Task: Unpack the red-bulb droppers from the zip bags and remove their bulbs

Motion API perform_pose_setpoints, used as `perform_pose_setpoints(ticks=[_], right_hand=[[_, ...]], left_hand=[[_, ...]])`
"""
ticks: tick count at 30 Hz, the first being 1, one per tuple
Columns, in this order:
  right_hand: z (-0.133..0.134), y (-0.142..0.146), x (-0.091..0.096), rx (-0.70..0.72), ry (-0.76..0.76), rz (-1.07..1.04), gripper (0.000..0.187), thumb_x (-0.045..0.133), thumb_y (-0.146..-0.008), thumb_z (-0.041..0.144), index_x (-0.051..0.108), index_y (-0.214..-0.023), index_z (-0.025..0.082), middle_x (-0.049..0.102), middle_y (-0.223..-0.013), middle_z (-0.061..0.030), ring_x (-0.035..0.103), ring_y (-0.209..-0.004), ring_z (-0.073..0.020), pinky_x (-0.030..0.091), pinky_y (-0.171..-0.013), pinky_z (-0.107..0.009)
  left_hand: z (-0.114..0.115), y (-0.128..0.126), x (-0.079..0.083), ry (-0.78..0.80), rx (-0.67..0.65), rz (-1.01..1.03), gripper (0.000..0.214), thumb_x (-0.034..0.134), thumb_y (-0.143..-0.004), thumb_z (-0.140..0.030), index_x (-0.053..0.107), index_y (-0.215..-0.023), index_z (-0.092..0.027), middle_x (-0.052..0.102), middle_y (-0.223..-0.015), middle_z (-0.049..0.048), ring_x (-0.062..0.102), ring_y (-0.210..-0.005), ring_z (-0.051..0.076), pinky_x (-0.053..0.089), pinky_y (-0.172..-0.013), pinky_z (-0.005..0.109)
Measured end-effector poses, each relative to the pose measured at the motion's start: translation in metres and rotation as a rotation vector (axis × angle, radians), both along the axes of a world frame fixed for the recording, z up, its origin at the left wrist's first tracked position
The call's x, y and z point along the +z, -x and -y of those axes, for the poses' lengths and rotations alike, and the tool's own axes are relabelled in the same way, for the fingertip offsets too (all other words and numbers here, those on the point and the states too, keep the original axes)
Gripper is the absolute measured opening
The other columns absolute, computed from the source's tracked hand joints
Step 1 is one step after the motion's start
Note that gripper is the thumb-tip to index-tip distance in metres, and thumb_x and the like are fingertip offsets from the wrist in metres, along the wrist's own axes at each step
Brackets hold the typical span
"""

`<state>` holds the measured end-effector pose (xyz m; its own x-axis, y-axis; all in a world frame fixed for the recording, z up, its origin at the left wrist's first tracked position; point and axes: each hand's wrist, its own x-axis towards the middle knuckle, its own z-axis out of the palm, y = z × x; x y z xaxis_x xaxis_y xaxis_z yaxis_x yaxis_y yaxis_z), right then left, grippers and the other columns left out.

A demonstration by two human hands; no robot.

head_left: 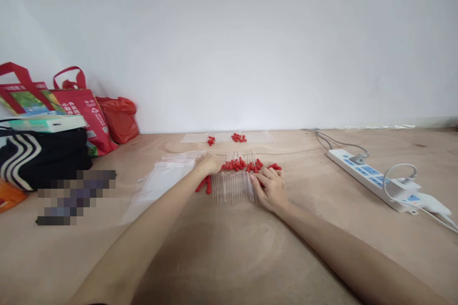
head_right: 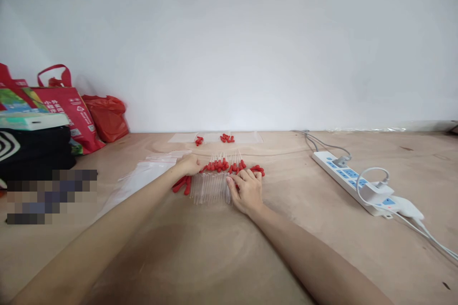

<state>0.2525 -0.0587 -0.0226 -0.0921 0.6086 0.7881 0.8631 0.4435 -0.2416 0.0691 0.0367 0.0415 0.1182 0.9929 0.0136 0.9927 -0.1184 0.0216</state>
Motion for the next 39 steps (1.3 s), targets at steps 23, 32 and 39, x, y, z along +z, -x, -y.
perform_pose_setpoints(ticks=[23,32,39], right_hand=[[0.002,0.000,-0.001,0.064,-0.030,0.001,0.032,0.047,-0.080,0.037,0.058,-0.105,0.019,0.059,-0.087,-0.0061,0.051,-0.081,-0.0165,0.029,-0.073,-0.032],[0.005,0.006,0.002,0.232,-0.095,0.250,0.021,0.048,-0.083,0.031,0.059,-0.100,0.026,0.066,-0.086,0.0015,0.051,-0.094,-0.0162,0.018,-0.093,-0.039],[0.004,0.008,-0.001,0.247,-0.167,0.295,0.014,0.048,-0.082,0.026,0.061,-0.083,0.023,0.062,-0.062,0.0040,0.052,-0.076,-0.0121,0.019,-0.092,-0.038]], left_hand=[[0.088,0.067,-0.014,-0.777,-0.545,0.080,0.014,0.037,-0.084,-0.014,0.051,-0.081,-0.016,0.058,-0.083,0.0079,0.056,-0.076,0.019,0.044,-0.068,0.030],[0.096,0.031,-0.050,-0.740,-0.805,0.413,0.009,0.042,-0.083,-0.011,0.049,-0.079,-0.016,0.061,-0.083,0.0046,0.059,-0.078,0.012,0.047,-0.071,0.022],[0.096,0.028,-0.051,-0.718,-0.829,0.337,0.019,0.047,-0.083,-0.023,0.052,-0.099,-0.015,0.061,-0.095,0.0084,0.056,-0.093,0.018,0.046,-0.081,0.032]])
